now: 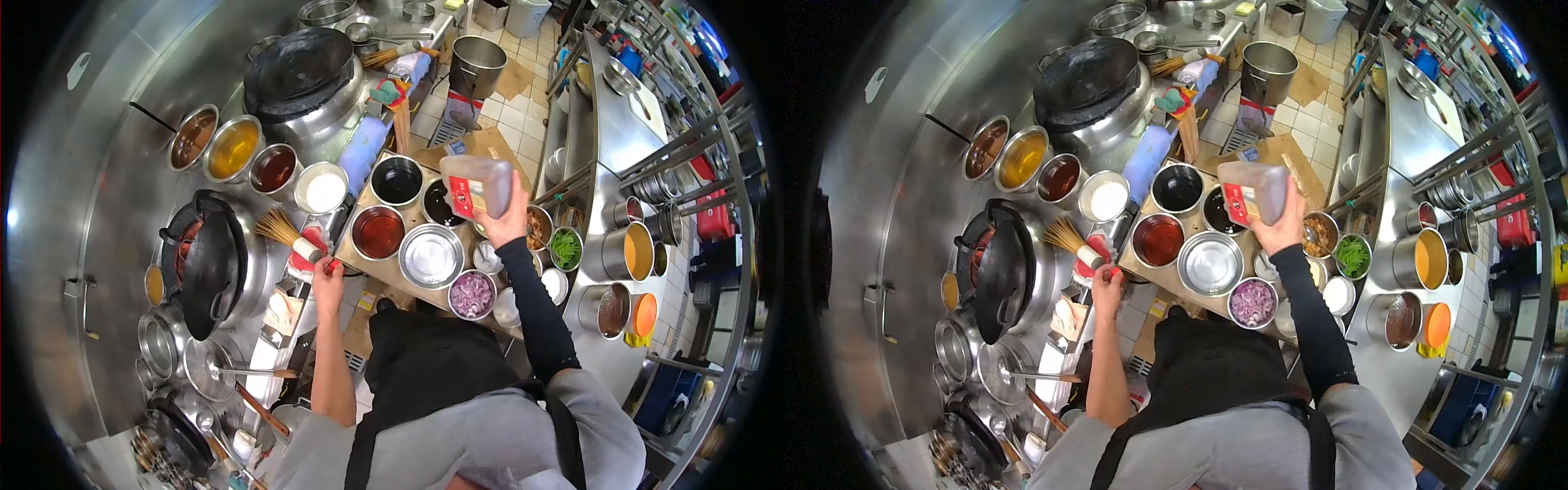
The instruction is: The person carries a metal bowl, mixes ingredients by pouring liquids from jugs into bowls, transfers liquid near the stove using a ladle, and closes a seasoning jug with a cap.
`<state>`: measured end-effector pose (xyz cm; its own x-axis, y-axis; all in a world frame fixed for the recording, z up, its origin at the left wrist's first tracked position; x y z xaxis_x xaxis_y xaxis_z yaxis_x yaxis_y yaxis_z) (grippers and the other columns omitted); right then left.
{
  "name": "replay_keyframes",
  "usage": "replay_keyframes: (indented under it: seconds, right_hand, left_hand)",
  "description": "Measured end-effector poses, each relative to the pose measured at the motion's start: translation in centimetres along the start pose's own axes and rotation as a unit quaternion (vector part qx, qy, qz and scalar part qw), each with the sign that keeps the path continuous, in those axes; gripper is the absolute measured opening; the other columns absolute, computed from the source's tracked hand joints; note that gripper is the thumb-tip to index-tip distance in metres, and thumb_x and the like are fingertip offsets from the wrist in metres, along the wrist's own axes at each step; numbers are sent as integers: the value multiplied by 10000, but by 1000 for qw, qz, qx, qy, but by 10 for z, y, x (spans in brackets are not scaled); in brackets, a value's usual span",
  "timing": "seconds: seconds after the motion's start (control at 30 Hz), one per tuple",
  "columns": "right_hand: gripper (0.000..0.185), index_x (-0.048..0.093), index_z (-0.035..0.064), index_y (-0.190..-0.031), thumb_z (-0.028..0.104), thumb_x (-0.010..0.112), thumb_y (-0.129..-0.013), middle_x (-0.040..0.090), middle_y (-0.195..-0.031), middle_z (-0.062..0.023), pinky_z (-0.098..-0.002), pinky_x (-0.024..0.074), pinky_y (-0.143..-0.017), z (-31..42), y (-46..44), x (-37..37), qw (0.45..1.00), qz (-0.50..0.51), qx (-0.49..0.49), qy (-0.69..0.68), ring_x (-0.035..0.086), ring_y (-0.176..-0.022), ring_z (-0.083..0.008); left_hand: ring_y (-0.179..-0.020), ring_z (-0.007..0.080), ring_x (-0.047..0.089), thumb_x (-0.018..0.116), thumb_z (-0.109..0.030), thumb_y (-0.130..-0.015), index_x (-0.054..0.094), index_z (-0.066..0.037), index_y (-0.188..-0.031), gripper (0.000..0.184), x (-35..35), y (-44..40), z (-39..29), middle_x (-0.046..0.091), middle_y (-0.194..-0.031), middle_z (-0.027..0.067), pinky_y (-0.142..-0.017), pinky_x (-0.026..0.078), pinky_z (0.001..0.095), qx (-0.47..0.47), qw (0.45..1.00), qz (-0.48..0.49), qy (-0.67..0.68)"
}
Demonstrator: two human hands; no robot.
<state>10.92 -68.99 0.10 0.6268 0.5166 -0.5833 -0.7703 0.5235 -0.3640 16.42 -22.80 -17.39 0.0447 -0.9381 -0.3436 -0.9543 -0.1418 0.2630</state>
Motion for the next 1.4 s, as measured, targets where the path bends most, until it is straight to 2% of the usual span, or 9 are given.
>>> replay_keyframes:
  seconds: [0.27, 0.6, 0.7, 0.73, 0.83, 0.97, 1.1, 1.23, 1.4]
  right_hand:
    - [1153, 248, 16, -1579, 213, 889, -642, 463, -1419, -252, -449, 368, -1141, -43, 16, -8, 999, -40, 26, -24, 473, -1320, -387]
    - [1093, 273, -24, -1559, 200, 898, -691, 430, -1509, -228, -372, 351, -1151, -113, 32, -7, 942, -88, 183, -267, 458, -1368, -303]
    - [1104, 261, -34, -1558, 204, 899, -689, 421, -1515, -233, -372, 348, -1156, -104, 32, -6, 958, -53, 153, -236, 448, -1378, -307]
    - [1111, 227, -35, -1567, 190, 889, -705, 389, -1537, -235, -372, 345, -1161, -103, 32, -3, 984, -60, 122, -118, 434, -1388, -303]
    - [1115, 241, -38, -1565, 205, 892, -693, 370, -1549, -247, -394, 305, -1191, -108, 40, -5, 950, -99, 168, -242, 415, -1409, -346]
    - [1098, 234, -27, -1572, 211, 879, -716, 385, -1535, -239, -380, 342, -1164, -121, 44, -1, 977, -81, 149, -133, 421, -1402, -313]
    - [1020, 299, -16, -1549, 189, 867, -727, 476, -1459, -230, -377, 402, -1112, -155, 56, 6, 880, -116, 269, -373, 515, -1306, -306]
    - [730, 437, 45, -1467, 256, 754, -843, 601, -1342, -158, -427, 464, -1056, -154, 69, 22, 683, -10, 376, -626, 587, -1234, -323]
    - [676, 474, 42, -1455, 435, 593, -917, 556, -1443, -170, -565, 426, -1084, -126, 78, 21, 598, 43, 402, -692, 540, -1312, -374]
  left_hand:
    - [-903, 94, 625, 663, -110, -979, 601, -70, -1309, 338, 28, 15, -77, 645, -1072, 25, -726, 528, 248, 23, 988, 105, 110]
    - [-939, 133, 630, 676, -107, -963, 578, -39, -1327, 384, 126, 21, -155, 623, -1156, 73, -749, 555, 282, 83, 959, 242, 120]
    - [-915, 123, 634, 680, -119, -962, 587, -38, -1316, 374, 137, 23, -164, 646, -1109, 66, -739, 554, 278, 87, 960, 245, 103]
    - [-894, 120, 637, 688, -133, -957, 594, -40, -1319, 386, 141, 25, -167, 659, -1066, 63, -733, 555, 278, 87, 959, 246, 111]
    - [-944, 106, 618, 676, -127, -973, 569, -29, -1343, 397, 150, 23, -159, 625, -1082, 32, -754, 547, 257, 79, 959, 259, 86]
    - [-911, 107, 630, 677, -135, -975, 576, -37, -1339, 391, 159, 20, -153, 640, -1032, 29, -748, 553, 264, 87, 956, 270, 73]
    - [-906, 101, 636, 676, -162, -981, 591, -44, -1317, 367, 170, 25, -165, 655, -1048, 30, -739, 541, 250, 60, 951, 293, 80]
    - [-845, 85, 618, 662, -203, -998, 612, -29, -1270, 326, 196, 20, -182, 656, -1001, 20, -700, 515, 235, 47, 939, 327, 99]
    - [-734, 71, 553, 596, -272, -1040, 628, -21, -1221, 311, 219, 22, -221, 628, -883, -1, -663, 479, 239, 48, 928, 358, 92]
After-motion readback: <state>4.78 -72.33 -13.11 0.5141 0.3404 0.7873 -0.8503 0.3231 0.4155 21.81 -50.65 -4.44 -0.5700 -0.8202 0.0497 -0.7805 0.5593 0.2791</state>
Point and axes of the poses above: each hand's wrist, its own y-axis away from the middle knuckle, its own x-axis out of the palm, z = x × y, the point moved 7 cm from there along -y, towards the middle knuckle
